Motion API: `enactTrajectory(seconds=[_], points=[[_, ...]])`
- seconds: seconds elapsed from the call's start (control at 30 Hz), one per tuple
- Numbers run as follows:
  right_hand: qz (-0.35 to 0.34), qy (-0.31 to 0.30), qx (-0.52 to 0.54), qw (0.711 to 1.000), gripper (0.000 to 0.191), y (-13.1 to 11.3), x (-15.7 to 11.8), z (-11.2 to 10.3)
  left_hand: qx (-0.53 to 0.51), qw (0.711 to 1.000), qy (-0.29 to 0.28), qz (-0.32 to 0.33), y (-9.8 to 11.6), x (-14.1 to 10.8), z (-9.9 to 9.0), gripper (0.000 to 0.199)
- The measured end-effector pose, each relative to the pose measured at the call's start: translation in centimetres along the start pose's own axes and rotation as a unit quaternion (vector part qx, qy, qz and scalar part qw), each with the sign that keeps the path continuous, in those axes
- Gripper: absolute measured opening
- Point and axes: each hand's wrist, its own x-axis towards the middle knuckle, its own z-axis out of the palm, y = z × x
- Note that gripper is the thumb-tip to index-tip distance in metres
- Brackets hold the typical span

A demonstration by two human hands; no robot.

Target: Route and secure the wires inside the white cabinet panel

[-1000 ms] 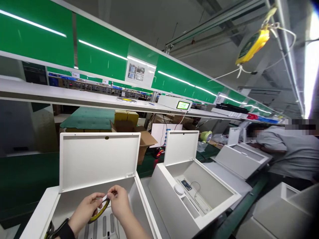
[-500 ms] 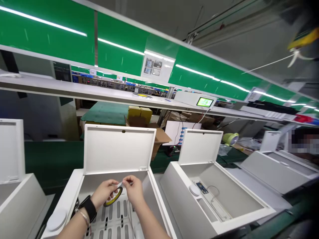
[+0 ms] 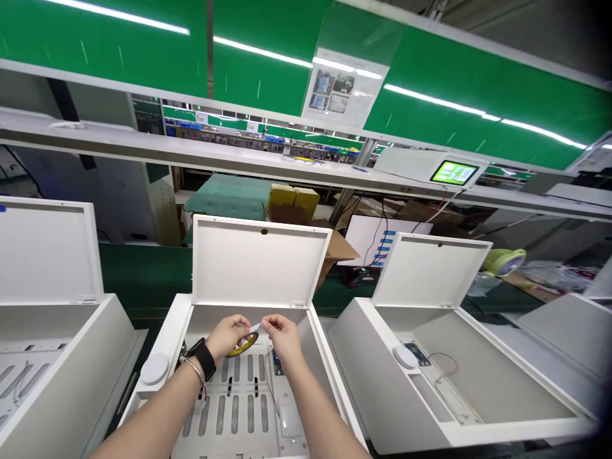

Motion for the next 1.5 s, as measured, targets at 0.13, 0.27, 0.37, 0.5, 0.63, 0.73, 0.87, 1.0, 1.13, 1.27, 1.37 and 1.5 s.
enactTrajectory(seconds=[0.13,0.27,0.37,0.5,0.63,0.73,0.87,1.0,1.13,1.27,1.37,1.5], points=[[-0.007,0.025,-0.014,1.0,0.039,-0.1,0.0,-0.2,0.044,0.999,0.013,0.008,-0.2,0.1,-0.1,0.022],[-0.118,0.034,-0.143,0.982,0.025,-1.1,-1.0,-0.2,0.119,0.991,0.049,0.037,-0.8,0.3,-0.2,0.023],[-0.209,-0.007,-0.238,0.948,0.014,-1.9,-2.3,0.4,0.186,0.977,0.08,0.074,-1.2,0.3,-0.2,0.024],[-0.234,-0.061,-0.343,0.908,0.021,-2.2,-3.3,1.5,0.255,0.955,0.092,0.122,-1.3,-0.1,0.0,0.024],[-0.235,-0.081,-0.408,0.879,0.02,-2.0,-3.4,1.8,0.293,0.942,0.089,0.14,-1.3,-0.4,0.3,0.024],[-0.23,-0.07,-0.419,0.876,0.014,-1.8,-3.3,1.7,0.302,0.939,0.084,0.138,-1.3,-0.4,0.4,0.025],[-0.223,-0.066,-0.422,0.876,0.013,-1.6,-3.1,1.7,0.309,0.939,0.08,0.13,-1.3,-0.4,0.5,0.027],[-0.215,-0.066,-0.423,0.878,0.013,-1.6,-3.2,1.8,0.316,0.937,0.078,0.13,-1.4,-0.4,0.6,0.026],[-0.208,-0.057,-0.402,0.89,0.015,-1.5,-3.2,1.7,0.317,0.936,0.08,0.127,-1.3,-0.4,0.5,0.026],[-0.197,-0.062,-0.389,0.898,0.015,-1.4,-3.1,1.6,0.316,0.937,0.078,0.126,-1.1,-0.5,0.4,0.025],[-0.189,-0.057,-0.381,0.903,0.017,-1.2,-3.1,1.6,0.311,0.939,0.078,0.125,-1.1,-0.6,0.5,0.025],[-0.166,-0.068,-0.373,0.91,0.024,-0.8,-3.1,1.8,0.301,0.943,0.071,0.123,-1.4,-0.3,0.7,0.024]])
